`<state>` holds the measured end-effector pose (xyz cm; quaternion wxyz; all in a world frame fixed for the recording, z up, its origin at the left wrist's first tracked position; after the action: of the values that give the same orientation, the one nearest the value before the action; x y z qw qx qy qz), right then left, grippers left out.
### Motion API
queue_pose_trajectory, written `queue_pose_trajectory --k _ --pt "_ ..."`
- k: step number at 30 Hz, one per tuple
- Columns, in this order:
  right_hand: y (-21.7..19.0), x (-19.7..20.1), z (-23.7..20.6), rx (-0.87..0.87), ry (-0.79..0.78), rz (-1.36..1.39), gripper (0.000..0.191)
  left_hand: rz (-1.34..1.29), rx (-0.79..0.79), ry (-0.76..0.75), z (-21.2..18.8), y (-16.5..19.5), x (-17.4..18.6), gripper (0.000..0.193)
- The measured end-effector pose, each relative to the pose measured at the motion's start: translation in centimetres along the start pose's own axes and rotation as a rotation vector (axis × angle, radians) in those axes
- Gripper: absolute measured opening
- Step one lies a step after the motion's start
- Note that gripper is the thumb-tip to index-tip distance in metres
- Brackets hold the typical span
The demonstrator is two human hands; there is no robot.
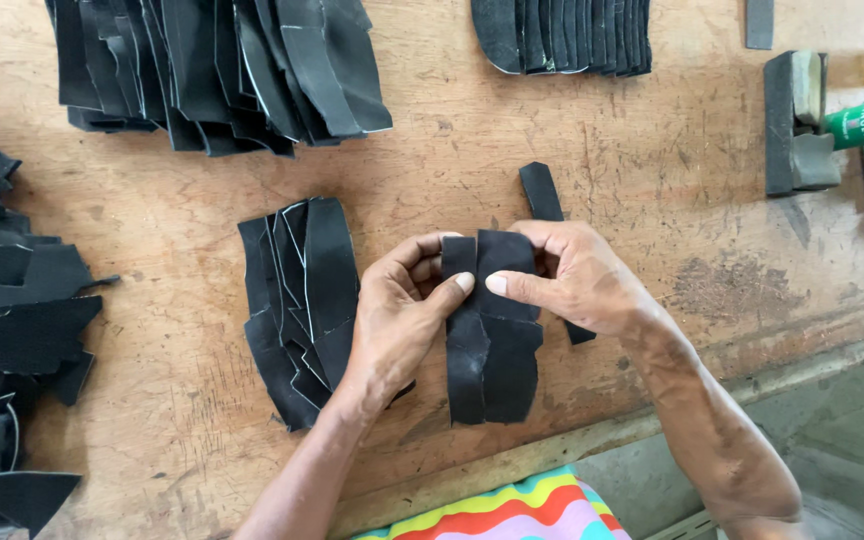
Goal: The person repeatedly picks up two black rubber pieces from a wooden workbench, aligns their edges, and checks the fit by hand. The person handles the pieces one at a time, separating and rejoining them multiple times without using tools.
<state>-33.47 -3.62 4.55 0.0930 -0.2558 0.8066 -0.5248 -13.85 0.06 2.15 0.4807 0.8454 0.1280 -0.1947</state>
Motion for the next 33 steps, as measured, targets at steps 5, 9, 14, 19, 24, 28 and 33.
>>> queue_pose_trajectory --k 5,9,14,19,24,28,33 --pt "0.6 0.3 0.2 0.042 0.006 0.053 0.021 -0.033 0.06 -0.002 -0.2 0.1 0.2 0.033" --pt "1.0 0.1 0.2 0.029 0.007 0.047 0.021 -0.022 0.02 0.03 -0.1 0.2 0.1 0.03" --pt "1.0 -0.1 0.0 0.018 0.014 -0.003 0.021 -0.003 0.013 0.042 -0.2 0.2 0.0 0.029" --pt "0.9 -0.2 0.0 0.009 0.017 -0.023 0.02 0.01 0.025 0.041 -0.3 0.3 0.0 0.029" --pt "0.7 -0.2 0.0 0.024 0.015 0.03 0.019 -0.023 0.128 0.013 0.0 0.3 0.4 0.031" --pt "0.7 -0.3 -0.1 -0.002 0.035 0.064 0.022 0.022 0.128 -0.012 0.3 0.2 0.6 0.034" --pt "0.7 -0.7 -0.5 0.053 0.045 0.087 0.026 -0.084 0.162 -0.017 0.3 -0.4 0.8 0.035"
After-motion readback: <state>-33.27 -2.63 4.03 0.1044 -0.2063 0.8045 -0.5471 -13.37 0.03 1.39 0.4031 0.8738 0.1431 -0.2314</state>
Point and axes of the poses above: each hand's wrist, its own z-axis towards the middle knuckle, its own x-axis out of the back of the hand, y = z × x, the point moved 2 cm from there along z, towards the middle knuckle, and after that the axes turned 5 degrees about x, right-handed, at the moved point
